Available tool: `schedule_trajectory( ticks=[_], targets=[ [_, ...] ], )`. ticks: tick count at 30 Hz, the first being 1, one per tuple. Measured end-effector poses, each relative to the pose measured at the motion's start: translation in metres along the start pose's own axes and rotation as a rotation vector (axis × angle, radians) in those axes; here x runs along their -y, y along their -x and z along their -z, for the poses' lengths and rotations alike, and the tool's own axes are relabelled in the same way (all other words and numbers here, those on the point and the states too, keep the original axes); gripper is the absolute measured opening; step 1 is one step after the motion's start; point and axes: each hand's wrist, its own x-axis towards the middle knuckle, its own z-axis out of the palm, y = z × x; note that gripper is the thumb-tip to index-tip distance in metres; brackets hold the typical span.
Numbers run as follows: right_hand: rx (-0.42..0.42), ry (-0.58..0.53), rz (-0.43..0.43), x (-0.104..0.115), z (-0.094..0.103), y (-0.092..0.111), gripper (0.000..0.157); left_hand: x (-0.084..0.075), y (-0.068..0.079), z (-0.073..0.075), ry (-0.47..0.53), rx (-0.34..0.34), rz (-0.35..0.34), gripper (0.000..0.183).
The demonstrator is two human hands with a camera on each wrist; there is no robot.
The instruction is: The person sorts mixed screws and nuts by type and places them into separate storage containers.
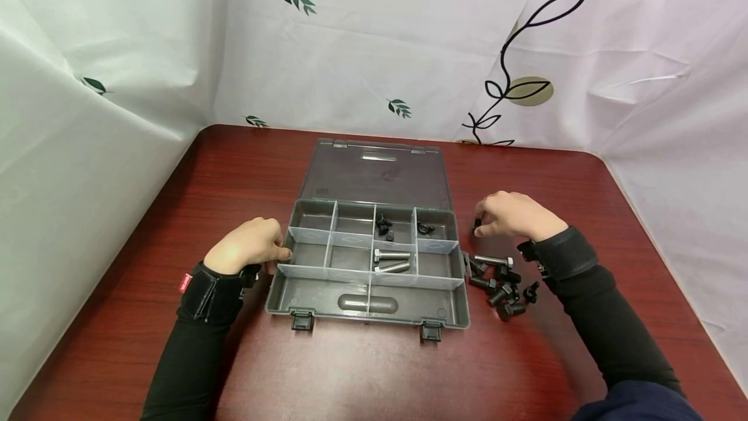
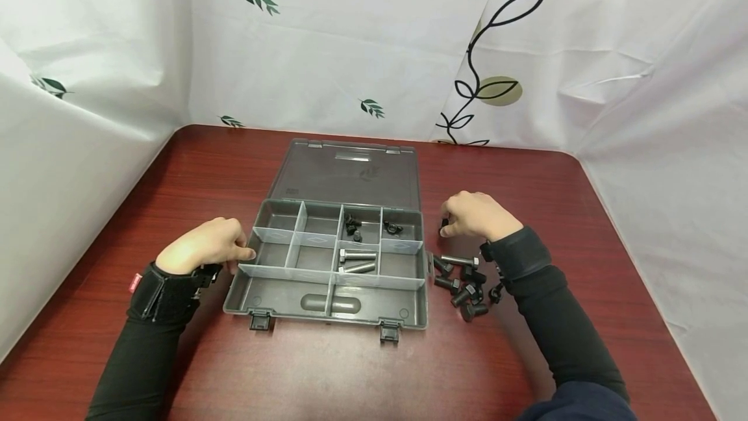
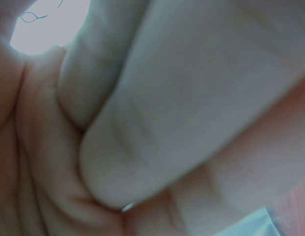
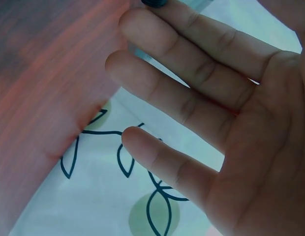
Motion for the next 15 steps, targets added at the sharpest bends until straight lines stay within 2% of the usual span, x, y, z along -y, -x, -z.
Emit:
schedule_trajectory(
  ticks=[9, 15],
  targets=[
    [-0.058, 0.0, 0.047, 0.004, 0.009, 0.0, 0.031, 0.0, 0.0, 0.001, -0.004, -0.005, 0.002, 0.027],
    [-0.078, 0.031, 0.056, 0.009, 0.014, -0.002, 0.032, 0.0, 0.0, -0.001, 0.0, -0.005, -0.002, 0.027]
  ],
)
